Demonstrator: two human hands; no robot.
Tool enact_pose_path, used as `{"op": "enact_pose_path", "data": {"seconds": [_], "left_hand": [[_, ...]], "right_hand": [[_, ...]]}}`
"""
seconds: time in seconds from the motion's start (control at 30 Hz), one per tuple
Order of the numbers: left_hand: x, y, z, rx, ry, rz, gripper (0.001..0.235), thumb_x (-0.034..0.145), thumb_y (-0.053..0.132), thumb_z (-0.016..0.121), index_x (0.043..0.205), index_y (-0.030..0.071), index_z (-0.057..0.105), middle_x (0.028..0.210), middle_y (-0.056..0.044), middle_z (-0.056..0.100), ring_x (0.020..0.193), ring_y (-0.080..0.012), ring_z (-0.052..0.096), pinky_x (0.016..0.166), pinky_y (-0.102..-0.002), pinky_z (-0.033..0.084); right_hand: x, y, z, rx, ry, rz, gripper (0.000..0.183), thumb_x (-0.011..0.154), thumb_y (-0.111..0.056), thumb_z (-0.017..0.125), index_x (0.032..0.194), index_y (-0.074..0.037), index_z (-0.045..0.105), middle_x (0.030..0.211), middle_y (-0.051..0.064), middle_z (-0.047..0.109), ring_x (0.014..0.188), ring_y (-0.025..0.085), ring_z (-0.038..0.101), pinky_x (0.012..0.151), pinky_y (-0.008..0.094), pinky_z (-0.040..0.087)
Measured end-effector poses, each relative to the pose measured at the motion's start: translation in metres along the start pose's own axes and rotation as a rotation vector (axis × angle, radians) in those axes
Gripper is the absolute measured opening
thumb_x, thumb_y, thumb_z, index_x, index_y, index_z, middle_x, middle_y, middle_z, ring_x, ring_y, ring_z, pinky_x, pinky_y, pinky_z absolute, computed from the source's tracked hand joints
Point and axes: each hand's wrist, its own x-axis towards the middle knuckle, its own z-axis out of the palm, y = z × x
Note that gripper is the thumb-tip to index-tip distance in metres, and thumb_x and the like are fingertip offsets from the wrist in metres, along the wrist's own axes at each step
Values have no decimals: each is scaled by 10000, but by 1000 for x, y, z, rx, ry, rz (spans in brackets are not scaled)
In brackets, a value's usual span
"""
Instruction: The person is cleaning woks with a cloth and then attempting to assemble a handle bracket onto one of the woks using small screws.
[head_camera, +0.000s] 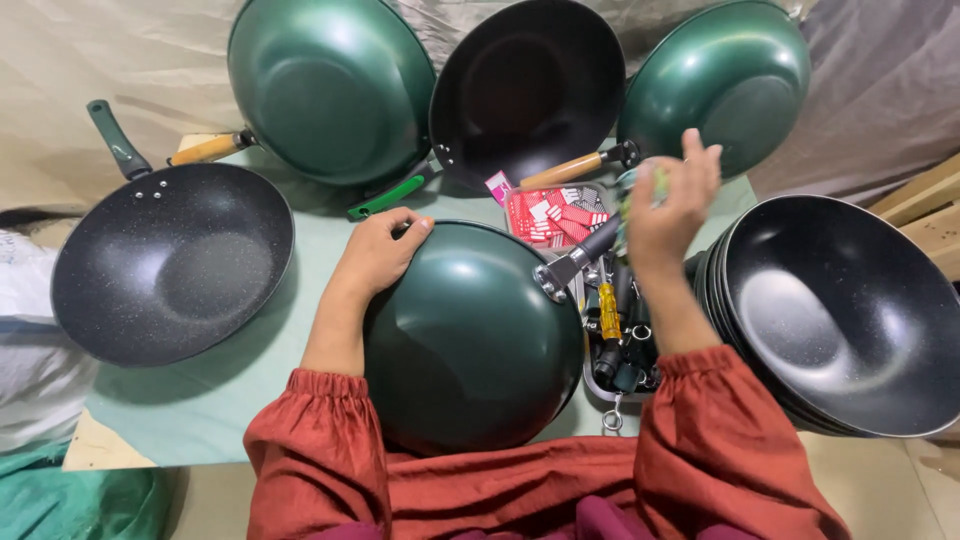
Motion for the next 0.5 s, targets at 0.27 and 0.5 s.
{"op": "enact_pose_path", "data": {"seconds": [0.27, 0.5], "left_hand": [[-3, -37, -19, -36, 91, -26, 296, 947, 489, 611, 1035, 247, 756, 1009, -103, 755, 1078, -316, 679, 969, -471, 516], [-4, -59, -26, -96, 154, -25, 290, 944, 500, 641, 1021, 247, 761, 977, -67, 757, 1047, -289, 683, 967, -452, 508]], "right_hand": [[-61, -103, -16, 360, -278, -23, 610, 1081, -88, 505, 1655, -134, 307, 1737, 128, -13, 1567, 391, -37, 1286, 521, 26], [-93, -121, -42, 436, -427, 10, 635, 986, 1, 511, 1600, -63, 364, 1678, 225, 255, 1530, 415, 258, 1248, 488, 248]]}}
